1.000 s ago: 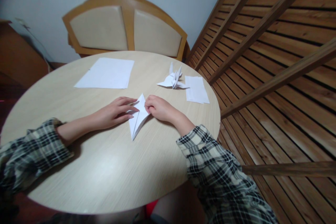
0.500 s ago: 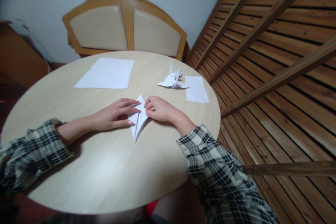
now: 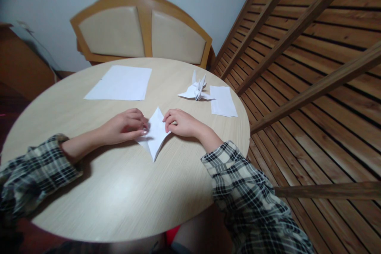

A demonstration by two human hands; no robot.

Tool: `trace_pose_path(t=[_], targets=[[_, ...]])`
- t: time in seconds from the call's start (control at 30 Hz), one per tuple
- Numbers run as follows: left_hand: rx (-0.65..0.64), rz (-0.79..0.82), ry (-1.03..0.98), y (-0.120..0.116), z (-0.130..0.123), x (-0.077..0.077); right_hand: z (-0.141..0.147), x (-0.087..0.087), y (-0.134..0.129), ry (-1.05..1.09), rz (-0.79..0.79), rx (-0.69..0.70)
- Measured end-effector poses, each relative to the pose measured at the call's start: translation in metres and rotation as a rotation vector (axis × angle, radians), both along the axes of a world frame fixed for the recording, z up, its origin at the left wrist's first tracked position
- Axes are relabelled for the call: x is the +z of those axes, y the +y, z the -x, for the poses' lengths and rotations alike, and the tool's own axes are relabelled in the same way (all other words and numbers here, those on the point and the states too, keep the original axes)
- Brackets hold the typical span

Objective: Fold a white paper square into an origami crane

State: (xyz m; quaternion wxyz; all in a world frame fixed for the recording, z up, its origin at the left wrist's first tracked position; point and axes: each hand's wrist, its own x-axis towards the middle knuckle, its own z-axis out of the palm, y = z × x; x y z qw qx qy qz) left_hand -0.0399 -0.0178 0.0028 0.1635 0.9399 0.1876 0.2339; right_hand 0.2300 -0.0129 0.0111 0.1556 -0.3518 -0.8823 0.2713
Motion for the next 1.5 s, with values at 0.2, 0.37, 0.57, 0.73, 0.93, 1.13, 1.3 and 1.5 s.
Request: trace_pose_path(t=[0.2,0.37,0.57,0.73,0.93,1.13,1.3,1.5], targets=[[-0.066,-0.032,0.118,-0.0025,0.0002,0.0011,-0.0003,0.0009,-0.0011,-0.001,0.007,-0.003],[-0.073,-0.034,0.135,-0.0015,0.0003,-0.0017,-0.0002,0.0011,-0.0012,0.001,0.009,-0.004],[-0.079,-0.071,0.161,0.0002,0.002,-0.0023,-0.0011,0.0001,-0.0009,0.011,0.01,-0.007],[-0.09,-0.093,0.161,0.0012,0.002,-0.0024,-0.0015,0.0003,-0.0013,0.012,0.022,-0.01],[-0.099,-0.093,0.149,0.0002,0.0019,0.0001,-0.0012,0.0009,-0.0014,0.019,0.023,0.001],[-0.108,-0.082,0.125,-0.0012,0.0019,0.0014,-0.001,0.003,-0.0029,0.009,0.034,-0.009],[-0.093,-0.077,0.132,-0.0035,-0.0001,0.0022,-0.001,0.0035,-0.0031,0.009,0.032,-0.007],[-0.058,-0.026,0.111,-0.0082,-0.002,0.0042,-0.0008,0.0015,-0.0019,0.014,0.016,-0.001]])
